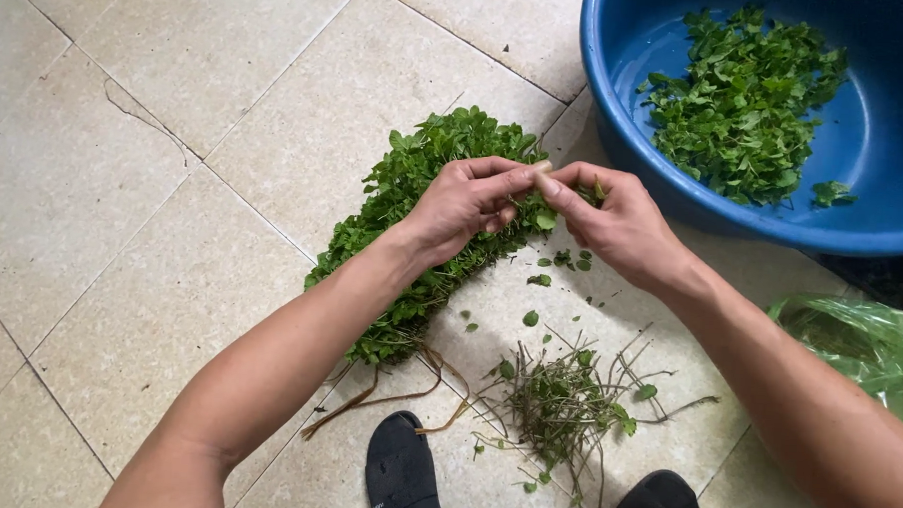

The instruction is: Picking leaves from a pile of herbs and placing them into a plastic basin.

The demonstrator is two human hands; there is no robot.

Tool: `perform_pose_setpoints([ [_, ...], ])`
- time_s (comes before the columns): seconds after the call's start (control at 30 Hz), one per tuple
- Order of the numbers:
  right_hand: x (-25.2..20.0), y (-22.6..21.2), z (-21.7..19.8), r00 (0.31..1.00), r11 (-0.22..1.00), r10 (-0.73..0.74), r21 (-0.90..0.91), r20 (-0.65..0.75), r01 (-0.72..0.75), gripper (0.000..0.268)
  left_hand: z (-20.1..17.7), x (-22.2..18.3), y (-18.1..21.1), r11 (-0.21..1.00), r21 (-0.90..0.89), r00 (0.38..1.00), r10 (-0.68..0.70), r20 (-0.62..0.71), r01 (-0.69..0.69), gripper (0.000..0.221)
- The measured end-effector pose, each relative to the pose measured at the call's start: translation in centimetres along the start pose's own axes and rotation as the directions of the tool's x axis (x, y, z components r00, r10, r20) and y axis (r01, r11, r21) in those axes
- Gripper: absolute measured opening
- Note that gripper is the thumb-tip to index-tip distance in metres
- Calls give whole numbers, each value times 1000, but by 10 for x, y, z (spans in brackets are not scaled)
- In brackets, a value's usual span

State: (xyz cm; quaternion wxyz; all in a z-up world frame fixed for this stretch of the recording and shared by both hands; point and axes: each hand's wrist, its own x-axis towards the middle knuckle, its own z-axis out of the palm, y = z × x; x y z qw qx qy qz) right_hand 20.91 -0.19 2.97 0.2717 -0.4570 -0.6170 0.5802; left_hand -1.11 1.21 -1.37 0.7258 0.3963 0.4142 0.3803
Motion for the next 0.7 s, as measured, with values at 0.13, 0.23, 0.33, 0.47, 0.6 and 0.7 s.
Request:
perform_pose_setpoints([
  [0.13,-1,-1,0,999,987,-50,-152,-17,47,34,12,-7,8,1000,-21,1000,5,-29,-6,27],
  [0.23,-1,1,1,997,980,-76,-183,7,76,33,17,-8,9,997,58,996,53,-73,-49,29],
  [0.33,-2,2,4,998,988,-66,-139,23,69,32,20,-8,8,968,214,982,157,-102,-132,31],
  [0.47,1,4,5,995,988,59,-141,-79,-70,33,25,-13,11,869,434,931,331,-155,-237,33],
  [0.6,2,7,1,993,993,105,61,-51,-102,36,24,-13,16,760,577,888,443,-124,-298,33],
  [0.7,0,0,2,998,998,55,36,-5,-54,37,26,-17,19,782,572,897,410,-168,-250,33],
])
